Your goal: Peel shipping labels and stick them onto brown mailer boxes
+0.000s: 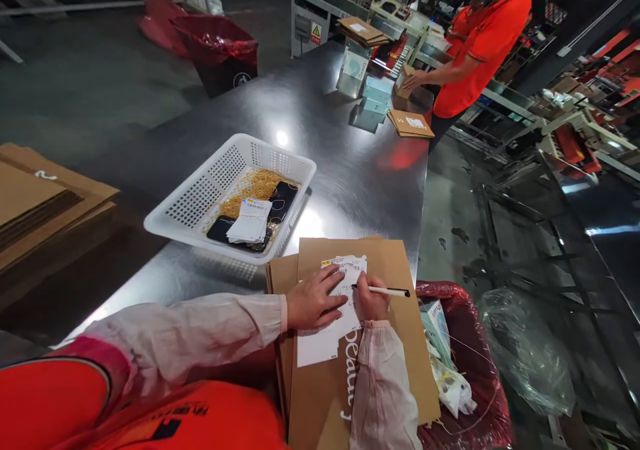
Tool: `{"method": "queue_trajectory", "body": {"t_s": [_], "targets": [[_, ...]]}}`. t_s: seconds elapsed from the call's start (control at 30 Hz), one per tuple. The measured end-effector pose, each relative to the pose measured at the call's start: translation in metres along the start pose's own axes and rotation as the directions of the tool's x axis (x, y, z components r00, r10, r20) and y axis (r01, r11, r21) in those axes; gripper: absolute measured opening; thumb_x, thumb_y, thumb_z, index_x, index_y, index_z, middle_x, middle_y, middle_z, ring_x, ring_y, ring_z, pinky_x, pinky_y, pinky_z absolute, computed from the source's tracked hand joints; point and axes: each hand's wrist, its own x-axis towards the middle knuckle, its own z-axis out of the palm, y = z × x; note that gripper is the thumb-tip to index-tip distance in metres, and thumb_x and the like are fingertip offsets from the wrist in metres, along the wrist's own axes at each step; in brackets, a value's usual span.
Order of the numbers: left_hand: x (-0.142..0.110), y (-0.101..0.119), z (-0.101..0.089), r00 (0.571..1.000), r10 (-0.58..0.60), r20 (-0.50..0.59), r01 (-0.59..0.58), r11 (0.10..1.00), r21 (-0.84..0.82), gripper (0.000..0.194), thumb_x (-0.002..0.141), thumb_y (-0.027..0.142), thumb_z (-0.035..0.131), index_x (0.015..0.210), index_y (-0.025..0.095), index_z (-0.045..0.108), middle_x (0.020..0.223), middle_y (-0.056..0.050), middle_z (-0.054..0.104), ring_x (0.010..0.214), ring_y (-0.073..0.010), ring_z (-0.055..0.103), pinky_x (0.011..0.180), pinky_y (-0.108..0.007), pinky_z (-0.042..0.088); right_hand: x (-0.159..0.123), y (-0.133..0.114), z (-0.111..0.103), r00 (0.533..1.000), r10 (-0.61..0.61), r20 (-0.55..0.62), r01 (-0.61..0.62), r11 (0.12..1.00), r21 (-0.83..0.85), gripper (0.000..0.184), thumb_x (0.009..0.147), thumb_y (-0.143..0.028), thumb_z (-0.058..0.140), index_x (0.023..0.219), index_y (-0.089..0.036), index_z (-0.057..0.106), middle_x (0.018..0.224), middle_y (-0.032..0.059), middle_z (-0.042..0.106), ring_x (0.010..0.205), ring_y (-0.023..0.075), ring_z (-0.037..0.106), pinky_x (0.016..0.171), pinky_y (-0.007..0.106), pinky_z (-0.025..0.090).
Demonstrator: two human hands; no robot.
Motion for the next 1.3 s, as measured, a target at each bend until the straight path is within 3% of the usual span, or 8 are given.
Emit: {"method": "queue_trajectory", "body": {"t_s": [0.13,0.3,0.53,0.83,1.3], "targets": [[-0.0004,0.0,0.0,1.0,0.003,-0.003,-0.003,1.0,0.0,0.028,0.085,0.038,0.062,0.105,0.021,0.071,0.13,-0.017,0.051,0.13,-0.0393,0.037,0.099,-0.055,0.045,0.0,-0.0012,-0.0006,1.0,-0.007,0.002,0.006,1.0,0.018,0.046,0.079,-0.048,0.048,0.045,-0.024,0.03,0.041,-0.0053,0.034,0.045,0.0104,0.032,0.047,0.027,0.029],[0.0001,0.0005,-0.0013,1.0,-0.003,-0.001,0.003,1.0,-0.013,0.028,0.086,0.038,0.06,0.106,0.02,0.07,0.132,-0.017,0.052,0.131,-0.0393,0.036,0.1,-0.055,0.044,-0.0003,-0.0055,-0.0059,0.993,0.027,-0.113,-0.024,0.999,0.022,0.046,0.077,-0.049,0.048,0.043,-0.024,0.029,0.041,-0.0046,0.035,0.043,0.0093,0.031,0.047,0.027,0.029],[0.0033,0.0003,-0.0038,0.998,0.016,0.063,-0.015,1.0,-0.016,0.027,0.087,0.038,0.058,0.106,0.02,0.067,0.128,-0.009,0.06,0.131,-0.0397,0.037,0.101,-0.057,0.042,0.0008,-0.0067,-0.0072,0.996,0.073,-0.044,-0.071,0.996,0.047,0.049,0.076,-0.054,0.052,0.042,-0.023,0.036,0.04,-0.0038,0.04,0.043,0.0099,0.035,0.047,0.026,0.032],[0.0023,0.0006,-0.0038,0.997,0.006,0.076,-0.005,1.0,-0.008,0.029,0.087,0.038,0.059,0.109,0.021,0.067,0.13,-0.011,0.058,0.131,-0.0404,0.037,0.099,-0.058,0.043,0.0007,-0.0055,-0.0041,0.997,0.04,-0.069,-0.041,0.999,-0.008,0.053,0.078,-0.06,0.05,0.043,-0.023,0.034,0.039,-0.0044,0.038,0.042,0.0102,0.036,0.045,0.026,0.031],[0.0032,0.0018,-0.0042,0.999,0.003,0.054,-0.003,1.0,-0.002,0.028,0.086,0.038,0.06,0.107,0.021,0.068,0.128,-0.011,0.059,0.131,-0.039,0.037,0.099,-0.057,0.044,0.0025,-0.0065,-0.0066,0.999,0.02,-0.025,-0.02,1.0,0.009,0.05,0.077,-0.055,0.048,0.042,-0.023,0.032,0.039,-0.0039,0.036,0.041,0.0099,0.033,0.045,0.026,0.031]]}}
